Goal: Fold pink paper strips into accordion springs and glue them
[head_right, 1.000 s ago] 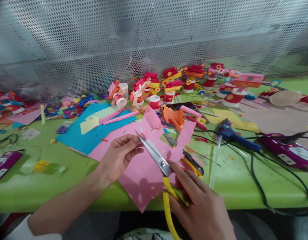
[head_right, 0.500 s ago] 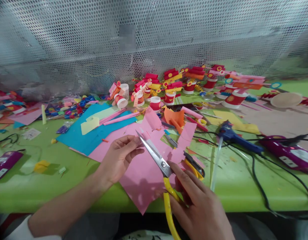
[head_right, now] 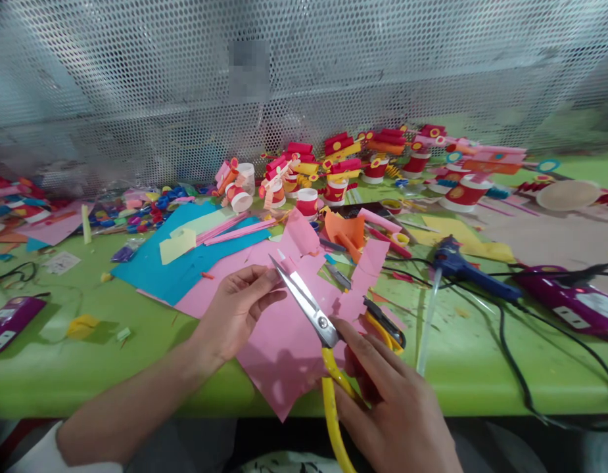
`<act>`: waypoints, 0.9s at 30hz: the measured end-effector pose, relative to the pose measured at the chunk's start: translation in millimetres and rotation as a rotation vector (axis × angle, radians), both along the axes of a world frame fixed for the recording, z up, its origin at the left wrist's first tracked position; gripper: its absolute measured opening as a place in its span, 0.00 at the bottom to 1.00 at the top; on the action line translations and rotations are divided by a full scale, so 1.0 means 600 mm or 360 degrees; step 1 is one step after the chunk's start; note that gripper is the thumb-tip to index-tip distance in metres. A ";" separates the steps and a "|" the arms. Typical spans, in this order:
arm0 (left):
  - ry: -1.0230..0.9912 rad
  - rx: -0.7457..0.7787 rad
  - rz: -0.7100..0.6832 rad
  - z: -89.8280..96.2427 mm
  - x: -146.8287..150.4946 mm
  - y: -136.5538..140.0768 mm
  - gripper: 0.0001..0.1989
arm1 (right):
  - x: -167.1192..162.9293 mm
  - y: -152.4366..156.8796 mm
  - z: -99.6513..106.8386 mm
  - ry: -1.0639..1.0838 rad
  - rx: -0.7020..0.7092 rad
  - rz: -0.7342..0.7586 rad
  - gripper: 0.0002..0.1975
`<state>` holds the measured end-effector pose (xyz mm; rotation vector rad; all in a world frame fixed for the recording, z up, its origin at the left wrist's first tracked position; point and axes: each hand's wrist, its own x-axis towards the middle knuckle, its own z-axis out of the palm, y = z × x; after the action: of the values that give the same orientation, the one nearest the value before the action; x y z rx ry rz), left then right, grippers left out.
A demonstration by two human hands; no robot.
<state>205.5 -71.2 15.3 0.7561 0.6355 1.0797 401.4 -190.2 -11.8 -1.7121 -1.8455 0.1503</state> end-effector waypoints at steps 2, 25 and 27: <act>0.0000 -0.0010 0.0003 0.001 0.000 0.000 0.07 | 0.000 0.002 0.002 -0.0036 0.0068 0.0009 0.25; -0.0035 -0.0025 -0.0034 -0.003 0.003 -0.003 0.07 | 0.009 -0.001 -0.015 -0.0162 0.0022 0.0015 0.30; -0.0035 -0.0038 -0.0040 -0.005 0.004 -0.004 0.07 | 0.008 -0.001 -0.016 -0.0195 0.0045 0.0000 0.30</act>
<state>208.0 -73.8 12.4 0.7290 0.6179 1.0540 406.4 -190.7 -21.6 -1.7364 -1.9262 0.0193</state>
